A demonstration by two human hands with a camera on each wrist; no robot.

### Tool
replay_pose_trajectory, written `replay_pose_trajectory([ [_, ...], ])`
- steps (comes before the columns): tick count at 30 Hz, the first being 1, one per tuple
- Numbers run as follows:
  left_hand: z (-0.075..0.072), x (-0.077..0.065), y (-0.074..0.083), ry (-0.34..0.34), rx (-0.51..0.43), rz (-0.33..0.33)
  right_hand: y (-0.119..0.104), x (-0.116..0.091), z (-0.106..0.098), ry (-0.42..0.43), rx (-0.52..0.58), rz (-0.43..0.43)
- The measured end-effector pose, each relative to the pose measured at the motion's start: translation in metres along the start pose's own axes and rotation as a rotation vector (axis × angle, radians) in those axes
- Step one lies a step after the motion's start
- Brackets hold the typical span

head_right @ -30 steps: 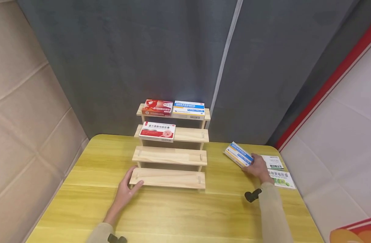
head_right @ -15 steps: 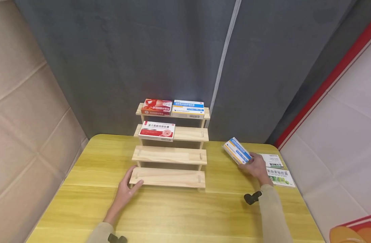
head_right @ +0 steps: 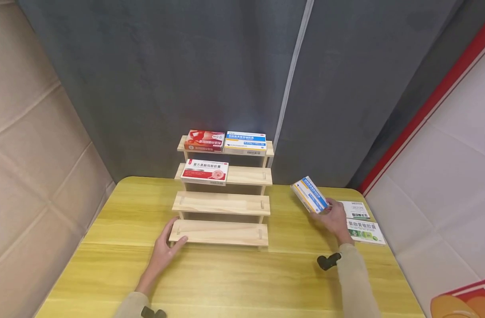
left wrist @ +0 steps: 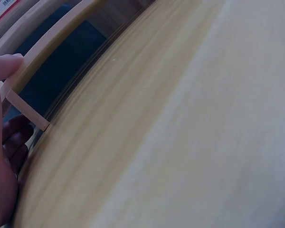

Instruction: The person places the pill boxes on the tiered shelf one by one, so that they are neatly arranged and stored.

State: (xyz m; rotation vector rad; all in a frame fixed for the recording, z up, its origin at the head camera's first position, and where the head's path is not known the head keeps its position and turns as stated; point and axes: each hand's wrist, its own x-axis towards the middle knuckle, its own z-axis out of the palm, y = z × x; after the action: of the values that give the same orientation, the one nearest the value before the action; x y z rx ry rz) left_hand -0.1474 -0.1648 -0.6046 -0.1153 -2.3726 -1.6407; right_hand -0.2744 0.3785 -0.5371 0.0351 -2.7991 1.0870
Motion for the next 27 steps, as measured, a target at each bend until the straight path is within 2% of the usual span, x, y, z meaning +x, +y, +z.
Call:
replay_pose_trajectory([
  [6, 0.000, 0.000, -0.002, -0.001, -0.011, 0.007, -0.002, -0.004, 0.003, 0.062, 0.014, -0.010],
  [14, 0.000, 0.000, -0.003, 0.003, -0.011, 0.006, -0.005, -0.008, 0.007, 0.095, 0.081, -0.019],
  [27, 0.000, 0.000, -0.002, 0.004, -0.002, 0.005, -0.017, -0.012, 0.010, 0.160, 0.163, 0.084],
])
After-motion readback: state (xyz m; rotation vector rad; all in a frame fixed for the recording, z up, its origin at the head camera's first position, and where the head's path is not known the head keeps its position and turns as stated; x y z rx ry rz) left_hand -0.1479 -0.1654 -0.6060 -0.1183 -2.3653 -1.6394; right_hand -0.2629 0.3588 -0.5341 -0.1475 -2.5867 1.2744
